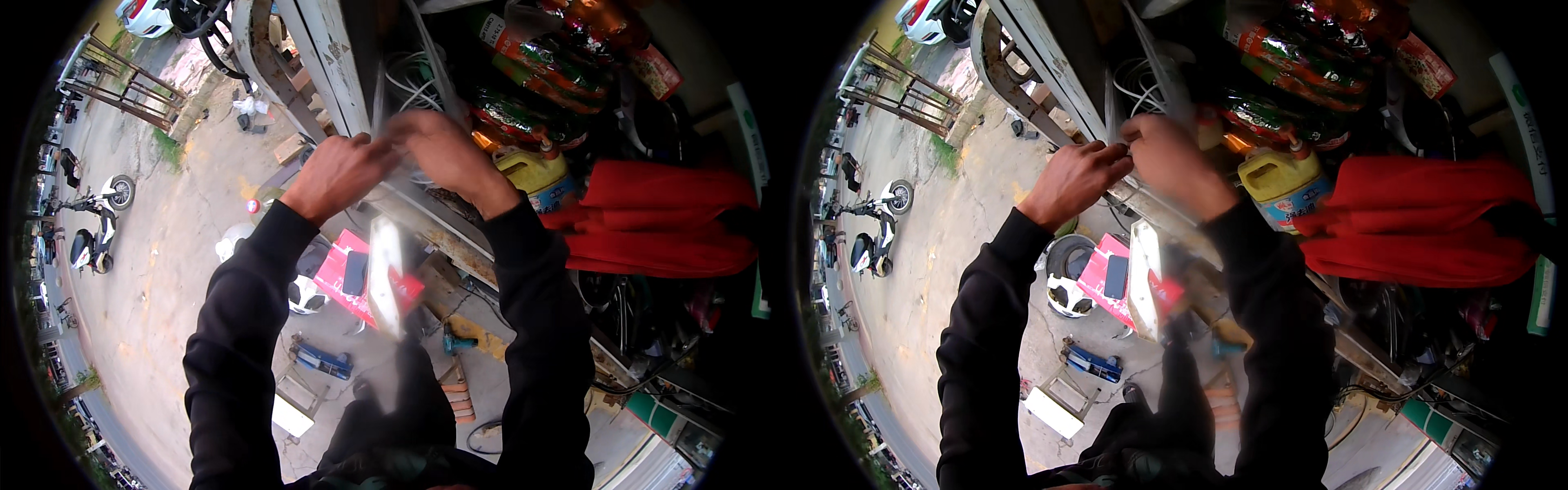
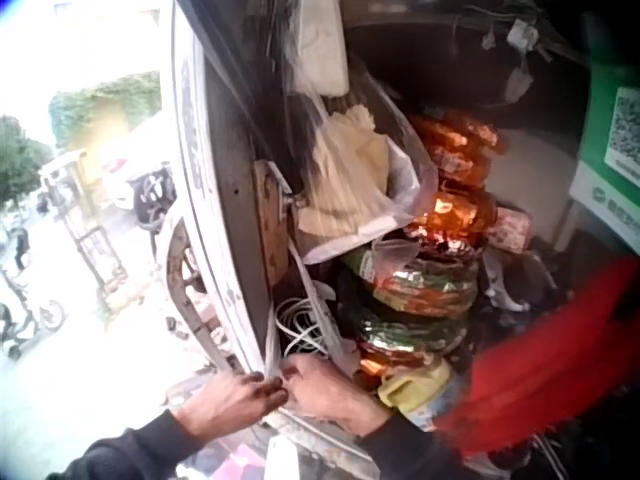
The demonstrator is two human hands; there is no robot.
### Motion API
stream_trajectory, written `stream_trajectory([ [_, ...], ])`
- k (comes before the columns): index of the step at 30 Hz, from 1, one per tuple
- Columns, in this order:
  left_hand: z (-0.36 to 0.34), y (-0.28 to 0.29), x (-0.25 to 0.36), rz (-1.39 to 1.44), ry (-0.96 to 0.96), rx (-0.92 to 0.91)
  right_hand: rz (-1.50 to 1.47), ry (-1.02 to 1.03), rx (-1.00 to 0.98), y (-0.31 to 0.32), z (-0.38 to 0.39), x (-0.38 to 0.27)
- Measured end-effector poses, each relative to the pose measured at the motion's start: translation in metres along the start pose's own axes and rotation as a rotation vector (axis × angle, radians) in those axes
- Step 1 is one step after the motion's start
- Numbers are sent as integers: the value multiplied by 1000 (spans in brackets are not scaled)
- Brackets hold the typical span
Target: The person sits on the ground and applies glue from a small tube onto a white plastic panel. They squeeze the tube to dispense the adhesive onto specific spots on the panel's surface.
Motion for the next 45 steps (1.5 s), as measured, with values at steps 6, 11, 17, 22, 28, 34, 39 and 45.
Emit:
stream_trajectory([
  [6, -12, 14, 9, 51, -32, -93, 488, -135, -546, 4, -42, 33],
  [11, -3, 28, 7, 108, 32, -126, 1000, 41, -572, 12, -34, 4],
  [17, -3, 23, 9, 93, 111, -120, 1216, 84, -342, 20, -26, 7],
  [22, 0, 14, 19, 88, 119, -109, 1272, 41, -361, 25, -42, 26],
  [28, 4, 13, 17, 170, 110, -19, 1193, 99, -332, 24, -47, 46],
  [34, 3, 13, 16, 240, 96, -55, 1408, -23, -516, -9, -41, 48],
  [39, 2, 14, 21, 222, 116, -47, 1496, 135, -472, -19, -43, 69],
  [45, 7, 4, 17, 217, 119, -52, 1448, 233, -447, -35, -48, 83],
])
Point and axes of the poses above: each hand's wrist, its own z-axis away from the middle knuckle, its own y-axis out of the back of the hand, x = y × z, the point moved 3 cm from there along -z, towards the middle knuckle, and after that the axes turned 11 degrees about y, right-handed, at the moved point
